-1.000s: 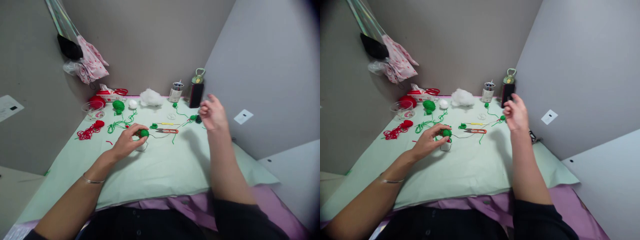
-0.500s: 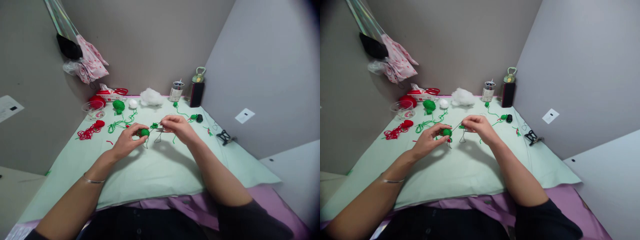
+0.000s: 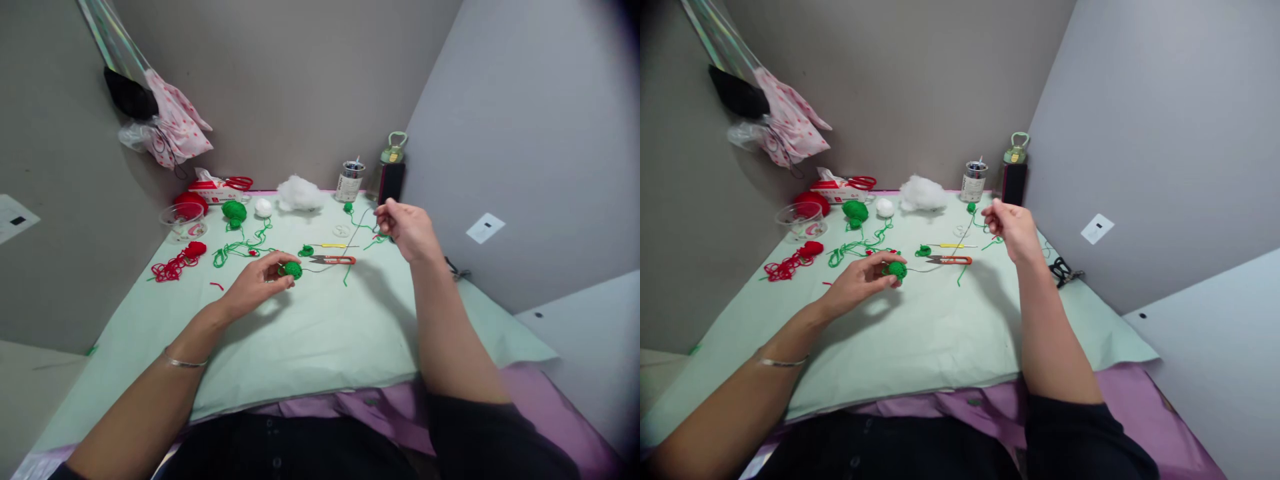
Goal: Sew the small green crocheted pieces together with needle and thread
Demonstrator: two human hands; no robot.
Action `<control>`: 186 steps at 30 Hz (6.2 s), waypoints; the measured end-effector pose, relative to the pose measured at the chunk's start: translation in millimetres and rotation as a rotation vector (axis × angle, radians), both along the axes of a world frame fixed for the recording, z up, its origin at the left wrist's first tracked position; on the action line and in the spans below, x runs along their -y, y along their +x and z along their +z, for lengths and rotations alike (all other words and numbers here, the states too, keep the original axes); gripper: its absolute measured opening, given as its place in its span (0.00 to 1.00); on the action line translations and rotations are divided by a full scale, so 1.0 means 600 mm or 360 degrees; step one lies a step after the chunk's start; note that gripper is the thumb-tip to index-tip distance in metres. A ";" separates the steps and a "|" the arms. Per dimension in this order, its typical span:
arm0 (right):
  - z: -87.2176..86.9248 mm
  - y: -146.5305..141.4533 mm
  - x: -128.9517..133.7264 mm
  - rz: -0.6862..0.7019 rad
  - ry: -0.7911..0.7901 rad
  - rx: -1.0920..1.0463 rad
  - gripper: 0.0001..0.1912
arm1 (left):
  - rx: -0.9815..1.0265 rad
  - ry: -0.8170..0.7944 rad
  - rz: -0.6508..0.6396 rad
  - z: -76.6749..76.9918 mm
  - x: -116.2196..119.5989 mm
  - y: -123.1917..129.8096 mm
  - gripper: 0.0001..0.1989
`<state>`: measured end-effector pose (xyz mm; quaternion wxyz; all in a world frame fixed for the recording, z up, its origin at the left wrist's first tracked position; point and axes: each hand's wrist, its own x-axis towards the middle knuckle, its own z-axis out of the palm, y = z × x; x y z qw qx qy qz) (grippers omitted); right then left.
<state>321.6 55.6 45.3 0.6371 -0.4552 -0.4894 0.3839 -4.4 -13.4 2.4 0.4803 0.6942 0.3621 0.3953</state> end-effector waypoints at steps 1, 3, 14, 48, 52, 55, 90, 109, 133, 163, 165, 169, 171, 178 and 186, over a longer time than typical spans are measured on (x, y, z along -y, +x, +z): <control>-0.004 -0.014 0.003 -0.0077 0.0052 0.0203 0.12 | 0.0043 -0.0075 -0.0024 0.001 -0.001 -0.001 0.15; -0.011 -0.045 0.013 -0.0192 0.0195 0.0589 0.09 | 0.0129 -0.0178 -0.0051 0.002 -0.003 -0.002 0.17; -0.039 -0.190 0.107 0.0847 0.0262 0.1104 0.07 | 0.0210 -0.0135 0.0071 0.002 -0.007 -0.001 0.17; -0.021 -0.182 0.097 0.0609 0.0081 0.0168 0.10 | 0.0802 -0.0677 0.0004 0.024 -0.006 -0.007 0.17; -0.020 -0.183 0.101 0.0686 0.0012 0.0136 0.11 | 0.0821 -0.0645 0.0068 0.023 -0.004 -0.003 0.18; -0.023 -0.188 0.107 0.0837 -0.0106 0.0140 0.12 | 0.0838 -0.0563 0.0162 0.021 -0.004 0.002 0.16; -0.027 -0.203 0.122 0.1053 -0.0175 0.0314 0.10 | 0.0747 -0.0400 0.0281 0.013 -0.009 0.002 0.17; -0.028 -0.205 0.122 0.1023 -0.0188 0.0335 0.10 | 0.0718 -0.0355 0.0279 0.005 -0.011 0.000 0.18; -0.066 -0.224 0.108 0.0946 -0.0240 0.0089 0.18 | 0.0702 -0.0186 0.0348 -0.003 -0.002 0.020 0.17; 0.016 0.077 -0.015 0.0048 -0.0001 -0.0355 0.26 | 0.0593 -0.0588 -0.0016 0.018 0.001 0.002 0.16; 0.005 0.059 -0.018 0.0070 -0.0030 -0.0335 0.26 | 0.0560 -0.0571 -0.0006 0.017 0.001 0.003 0.16; -0.026 -0.053 0.000 0.0363 -0.0207 -0.0348 0.10 | 0.0469 -0.0486 0.0062 0.013 0.000 0.004 0.15; -0.037 -0.116 0.028 0.0686 -0.0350 -0.0240 0.12 | 0.0426 -0.0444 0.0116 0.011 -0.001 0.004 0.16; -0.040 -0.185 0.098 0.1682 -0.0481 0.0379 0.22 | 0.0388 -0.0303 0.0250 0.002 -0.012 -0.002 0.16; 0.010 -0.098 0.055 0.1025 -0.0234 -0.0406 0.06 | 0.0376 -0.0388 0.0189 0.002 -0.021 -0.007 0.16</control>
